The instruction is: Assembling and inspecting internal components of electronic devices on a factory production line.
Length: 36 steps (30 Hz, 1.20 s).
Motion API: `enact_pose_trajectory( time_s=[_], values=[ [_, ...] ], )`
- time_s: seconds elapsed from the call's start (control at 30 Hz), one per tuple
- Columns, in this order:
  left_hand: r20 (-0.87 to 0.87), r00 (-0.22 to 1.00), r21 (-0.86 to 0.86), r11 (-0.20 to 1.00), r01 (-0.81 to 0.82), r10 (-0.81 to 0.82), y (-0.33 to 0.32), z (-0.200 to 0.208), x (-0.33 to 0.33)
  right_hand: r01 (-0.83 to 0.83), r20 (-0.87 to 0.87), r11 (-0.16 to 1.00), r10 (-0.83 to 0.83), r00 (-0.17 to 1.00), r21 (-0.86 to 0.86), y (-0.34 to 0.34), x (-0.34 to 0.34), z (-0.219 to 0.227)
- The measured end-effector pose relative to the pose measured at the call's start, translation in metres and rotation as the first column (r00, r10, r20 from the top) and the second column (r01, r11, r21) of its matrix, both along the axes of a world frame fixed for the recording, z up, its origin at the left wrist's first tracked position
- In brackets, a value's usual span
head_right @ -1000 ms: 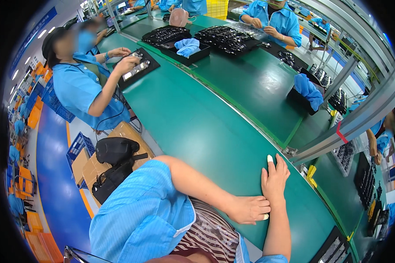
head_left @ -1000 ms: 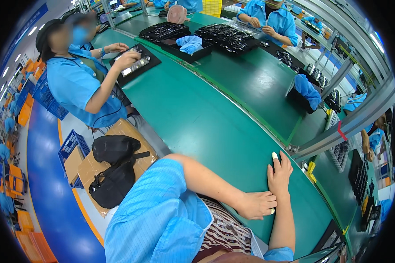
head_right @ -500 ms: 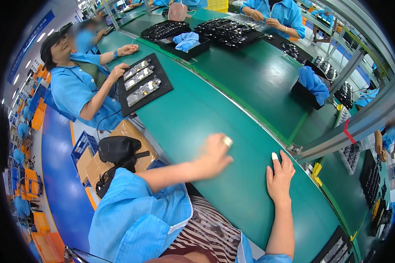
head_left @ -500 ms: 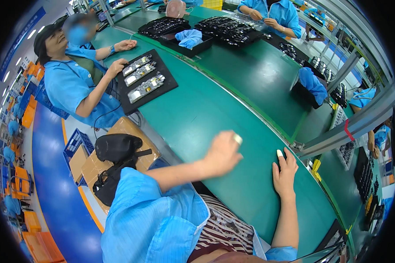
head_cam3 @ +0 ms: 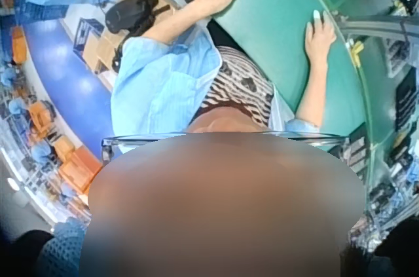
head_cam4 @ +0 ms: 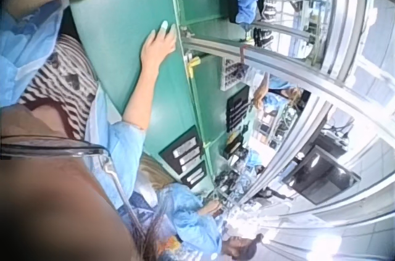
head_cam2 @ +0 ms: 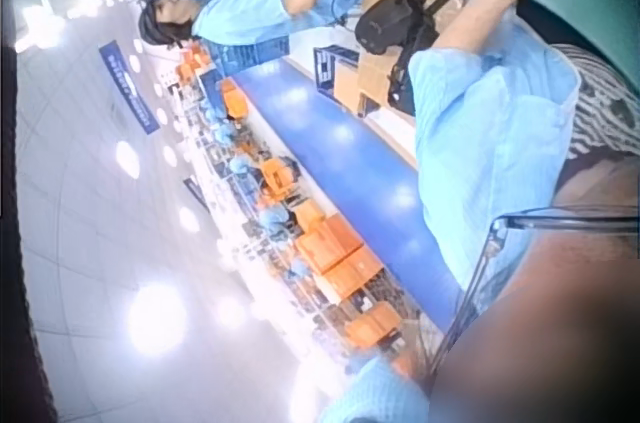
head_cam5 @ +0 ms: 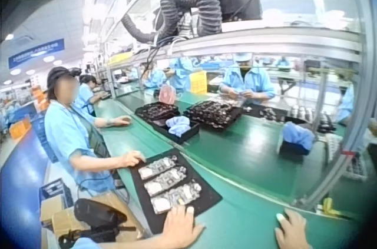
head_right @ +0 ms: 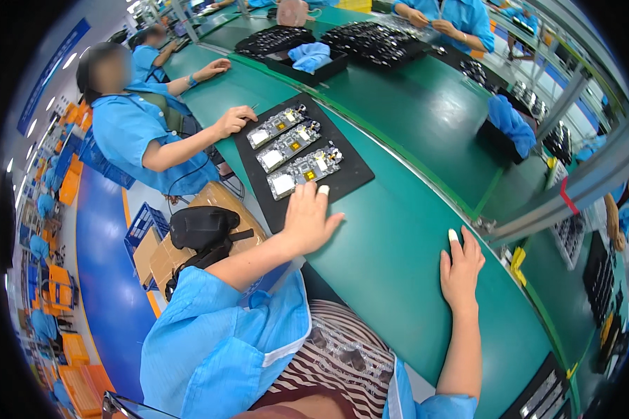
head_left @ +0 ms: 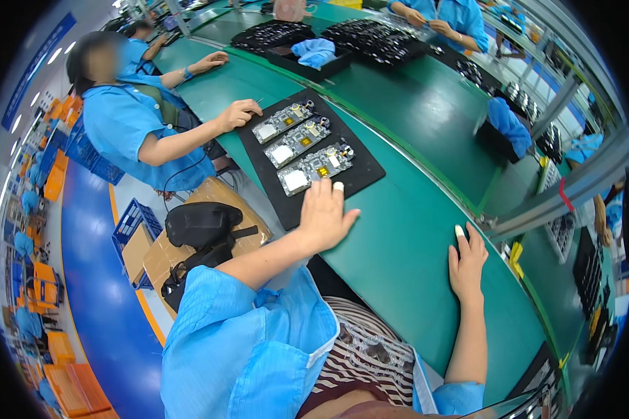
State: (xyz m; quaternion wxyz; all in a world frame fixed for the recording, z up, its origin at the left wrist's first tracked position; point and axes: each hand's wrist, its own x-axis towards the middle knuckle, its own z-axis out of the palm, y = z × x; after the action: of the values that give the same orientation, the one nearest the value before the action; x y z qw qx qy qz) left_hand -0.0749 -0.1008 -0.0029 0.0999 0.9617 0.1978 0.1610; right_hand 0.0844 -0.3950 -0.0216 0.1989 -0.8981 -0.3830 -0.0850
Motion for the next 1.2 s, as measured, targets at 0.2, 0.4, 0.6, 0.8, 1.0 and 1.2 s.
enact_pose_trajectory(
  time_s=[0.2, 0.4, 0.6, 0.8, 1.0, 1.2],
  values=[
    [0.012, 0.976, -0.080, 0.973, 0.218, -0.218, -0.064, 0.004, 0.004, 0.013, 0.023, 0.999, -0.014, 1.000, 0.035, 0.006, 0.003, 0.000],
    [-0.057, 0.904, -0.253, 0.882, 0.398, -0.424, -0.126, 0.018, 0.016, 0.030, 0.019, 0.995, -0.031, 0.999, 0.095, 0.006, 0.005, 0.001],
    [0.248, 0.684, -0.578, 0.462, 0.673, -0.686, -0.180, 0.009, 0.016, 0.082, -0.037, 0.892, -0.073, 0.997, 0.445, -0.006, 0.026, -0.022],
    [-0.044, 0.906, -0.094, 0.905, 0.416, -0.421, -0.157, 0.027, 0.040, 0.220, -0.308, 0.678, 0.010, 0.951, 0.701, -0.012, 0.026, -0.023],
    [-0.148, 0.895, 0.025, 0.904, 0.428, -0.420, -0.149, 0.024, 0.041, 0.044, -0.204, 0.679, 0.158, 0.966, 0.733, -0.004, 0.012, 0.002],
    [0.002, 0.878, -0.173, 0.865, 0.471, -0.478, -0.117, 0.056, 0.047, 0.140, -0.475, 0.508, 0.623, 0.622, 0.850, -0.004, 0.008, 0.002]
  ],
)
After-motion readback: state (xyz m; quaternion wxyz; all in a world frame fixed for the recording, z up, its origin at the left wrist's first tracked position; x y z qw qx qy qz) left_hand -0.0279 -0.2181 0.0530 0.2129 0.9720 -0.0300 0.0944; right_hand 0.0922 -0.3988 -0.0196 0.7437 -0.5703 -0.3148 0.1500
